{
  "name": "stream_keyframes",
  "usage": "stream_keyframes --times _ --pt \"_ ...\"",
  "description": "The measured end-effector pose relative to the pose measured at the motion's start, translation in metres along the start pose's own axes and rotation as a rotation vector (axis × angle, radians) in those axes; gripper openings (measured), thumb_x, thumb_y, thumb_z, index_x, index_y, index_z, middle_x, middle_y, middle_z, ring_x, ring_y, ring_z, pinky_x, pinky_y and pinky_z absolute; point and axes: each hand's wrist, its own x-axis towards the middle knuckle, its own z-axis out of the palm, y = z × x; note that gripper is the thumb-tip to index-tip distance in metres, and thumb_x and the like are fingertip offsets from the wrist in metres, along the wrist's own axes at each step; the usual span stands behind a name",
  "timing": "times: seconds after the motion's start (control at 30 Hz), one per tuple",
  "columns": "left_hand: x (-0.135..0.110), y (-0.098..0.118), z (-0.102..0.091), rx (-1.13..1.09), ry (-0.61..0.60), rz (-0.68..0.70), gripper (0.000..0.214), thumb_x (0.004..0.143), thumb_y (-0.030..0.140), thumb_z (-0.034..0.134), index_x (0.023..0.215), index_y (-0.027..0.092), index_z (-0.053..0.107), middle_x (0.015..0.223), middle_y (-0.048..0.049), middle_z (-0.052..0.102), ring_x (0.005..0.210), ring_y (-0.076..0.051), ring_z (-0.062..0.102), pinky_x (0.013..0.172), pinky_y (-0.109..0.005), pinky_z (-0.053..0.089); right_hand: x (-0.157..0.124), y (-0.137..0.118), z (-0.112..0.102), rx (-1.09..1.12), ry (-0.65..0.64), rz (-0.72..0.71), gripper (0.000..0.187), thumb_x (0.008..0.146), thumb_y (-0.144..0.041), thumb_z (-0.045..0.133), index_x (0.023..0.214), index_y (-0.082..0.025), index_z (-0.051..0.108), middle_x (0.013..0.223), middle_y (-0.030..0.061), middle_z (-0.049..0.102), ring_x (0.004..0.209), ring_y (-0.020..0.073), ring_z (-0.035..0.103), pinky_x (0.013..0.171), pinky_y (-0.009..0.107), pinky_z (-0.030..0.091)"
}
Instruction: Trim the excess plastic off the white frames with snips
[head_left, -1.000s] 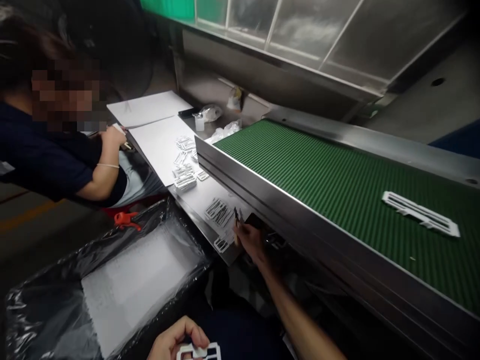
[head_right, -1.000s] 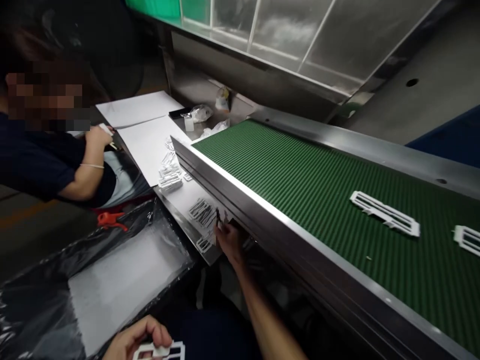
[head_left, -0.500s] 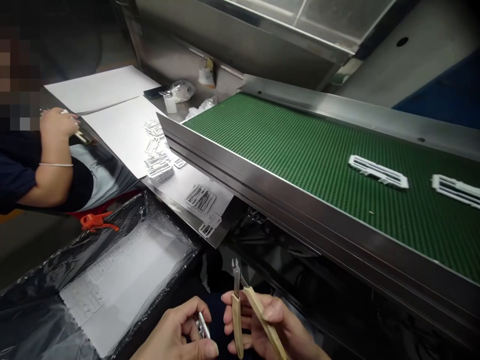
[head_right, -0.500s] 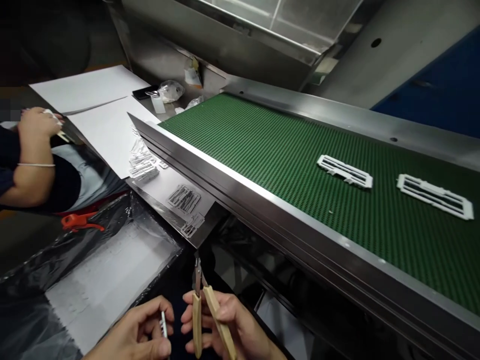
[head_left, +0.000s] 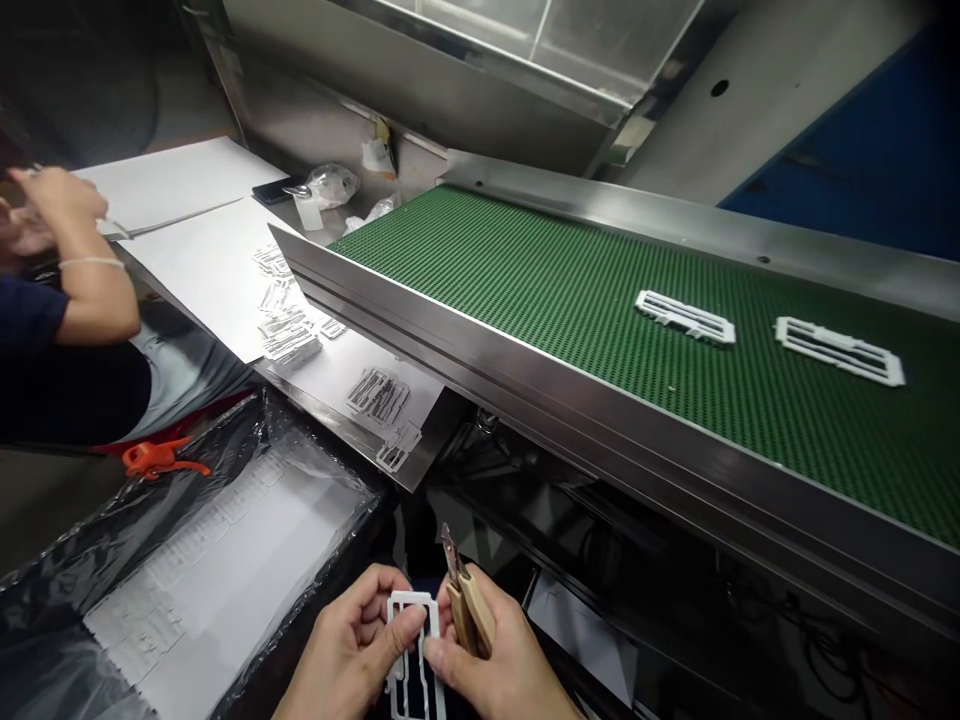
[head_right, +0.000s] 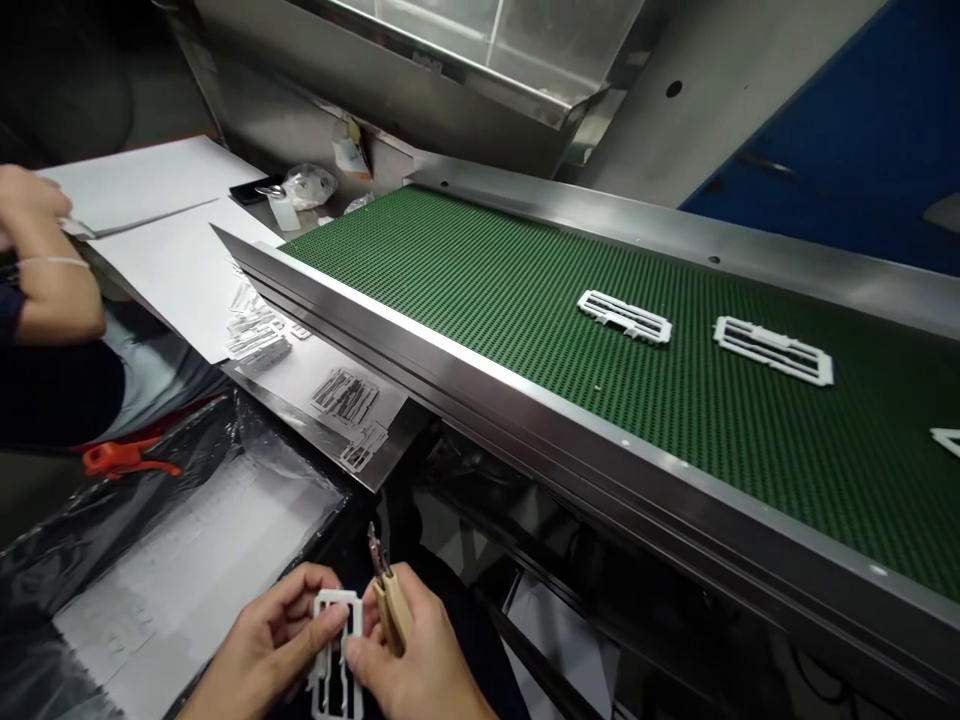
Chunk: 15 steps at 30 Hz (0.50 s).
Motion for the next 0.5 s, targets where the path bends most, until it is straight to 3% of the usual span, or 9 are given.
stream_keyframes --times 0.13,0.23,0.3,0.4,0.5 --pt "-0.004 0.007 0.002 0.279 0.142 0.086 0.035 0.080 0.052 0.062 0.097 0.021 0.061 0.072 0.0011 0.056 0.061 -0.013 0.047 0.054 -0.024 0.035 -0.004 -0.001 0.003 -0.213 0.065 -0.022 0.019 0.071 -0.017 0.060 0.082 -0.020 0.046 0.070 -0.0036 0.052 0.061 0.0119 0.050 0.060 0.025 0.042" --pt "-0.007 0.012 0.000 0.313 0.049 0.129 0.028 0.082 0.048 0.060 0.096 0.024 0.066 0.098 -0.0041 0.063 0.078 -0.018 0.058 0.058 -0.024 0.041 -0.008 0.002 0.003 -0.277 0.030 -0.034 0.021 0.070 -0.016 0.059 0.084 -0.022 0.046 0.069 -0.0041 0.054 0.060 0.0126 0.052 0.060 0.025 0.044" --pt "-0.008 0.014 -0.003 0.300 -0.008 0.146 0.024 0.083 0.043 0.060 0.098 0.026 0.068 0.109 -0.0046 0.064 0.094 -0.022 0.060 0.073 -0.026 0.046 -0.010 0.004 0.002 -0.281 -0.001 -0.020 0.021 0.069 -0.017 0.059 0.084 -0.022 0.046 0.067 -0.0041 0.053 0.058 0.0129 0.052 0.057 0.024 0.044" --pt "-0.007 0.015 -0.005 0.318 -0.003 0.130 0.019 0.083 0.040 0.062 0.093 0.027 0.071 0.103 -0.0034 0.069 0.102 -0.024 0.060 0.092 -0.029 0.041 -0.012 0.005 0.000 -0.245 -0.037 0.019 0.021 0.066 -0.019 0.061 0.082 -0.022 0.046 0.067 -0.0035 0.053 0.058 0.0127 0.050 0.057 0.025 0.044" --pt "-0.005 0.019 -0.006 0.304 -0.058 0.129 0.020 0.085 0.041 0.059 0.088 0.025 0.070 0.093 -0.0030 0.070 0.092 -0.023 0.063 0.084 -0.028 0.044 -0.013 0.005 -0.001 -0.231 -0.056 0.042 0.023 0.065 -0.020 0.062 0.080 -0.022 0.046 0.068 -0.0039 0.053 0.058 0.0119 0.049 0.059 0.024 0.043"
